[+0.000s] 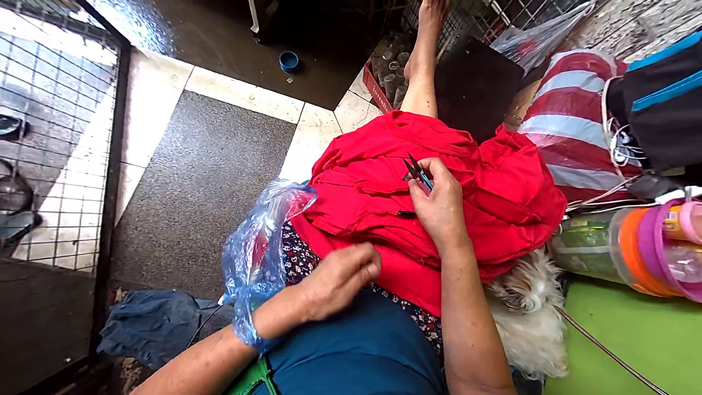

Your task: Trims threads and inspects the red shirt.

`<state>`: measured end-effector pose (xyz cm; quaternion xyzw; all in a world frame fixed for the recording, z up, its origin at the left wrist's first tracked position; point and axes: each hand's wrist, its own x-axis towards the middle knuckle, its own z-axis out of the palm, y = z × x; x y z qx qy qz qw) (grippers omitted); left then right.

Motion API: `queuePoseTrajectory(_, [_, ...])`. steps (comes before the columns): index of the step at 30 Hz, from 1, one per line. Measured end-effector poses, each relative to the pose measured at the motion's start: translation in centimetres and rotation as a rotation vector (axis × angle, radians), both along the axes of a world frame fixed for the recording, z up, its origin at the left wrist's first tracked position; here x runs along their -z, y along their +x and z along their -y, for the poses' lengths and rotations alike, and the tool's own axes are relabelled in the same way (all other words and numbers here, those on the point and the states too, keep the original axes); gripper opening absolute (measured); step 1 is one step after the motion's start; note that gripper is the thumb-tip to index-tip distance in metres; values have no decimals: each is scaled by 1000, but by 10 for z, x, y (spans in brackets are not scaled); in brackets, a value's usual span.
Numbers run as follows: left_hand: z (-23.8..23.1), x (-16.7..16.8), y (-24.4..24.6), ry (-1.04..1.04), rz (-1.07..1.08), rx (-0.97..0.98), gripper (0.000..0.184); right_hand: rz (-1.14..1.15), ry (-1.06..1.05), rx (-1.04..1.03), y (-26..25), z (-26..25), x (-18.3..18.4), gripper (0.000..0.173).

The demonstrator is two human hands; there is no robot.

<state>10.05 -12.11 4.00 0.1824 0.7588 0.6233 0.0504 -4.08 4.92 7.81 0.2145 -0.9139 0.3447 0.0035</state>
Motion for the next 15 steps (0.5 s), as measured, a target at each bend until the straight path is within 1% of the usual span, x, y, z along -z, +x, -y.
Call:
queuePoseTrajectory(1, [-3,-4,4,-46,-62,81,37,-39,-19,-12,6,8,-1,24])
queuePoseTrajectory(3, [-9,-14,10,-94,-156,221,32,17,-98,-96,26,36,-4,34])
queuePoseTrajectory(4, [-12,-20,13,-110,-180,278,30,86,-148,-154,38,55,-1,47])
queuePoseTrajectory(5, [-16,-27,16,-118,-201,320,28,180,-174,-214,49,75,3,65])
queuePoseTrajectory(6, [-19,-34,19,-115,-221,354,27,282,-156,-268,58,93,9,84])
queuePoseTrajectory(7, [-20,-40,22,-106,-230,390,27,391,-94,-323,63,108,17,96])
queuePoseTrajectory(8, [-19,-47,25,-95,-231,424,27,481,-18,-387,66,119,27,99])
queuePoseTrajectory(9, [-17,-52,28,-89,-228,445,27,550,38,-452,68,126,38,91])
queuePoseTrajectory(10, [-11,-56,31,-91,-227,440,27,595,79,-513,69,129,48,72])
queuePoseTrajectory(11, [-4,-58,34,-114,-222,394,28,628,113,-559,70,128,56,50])
queuePoseTrajectory(12, [6,-57,38,-165,-212,301,30,650,148,-582,71,125,58,38])
queuePoseTrajectory(13, [18,-55,42,-244,-190,175,32,653,150,-574,71,121,59,33])
queuePoseTrajectory(15, [44,-47,47,-455,-78,-90,37,669,82,-503,68,113,57,26])
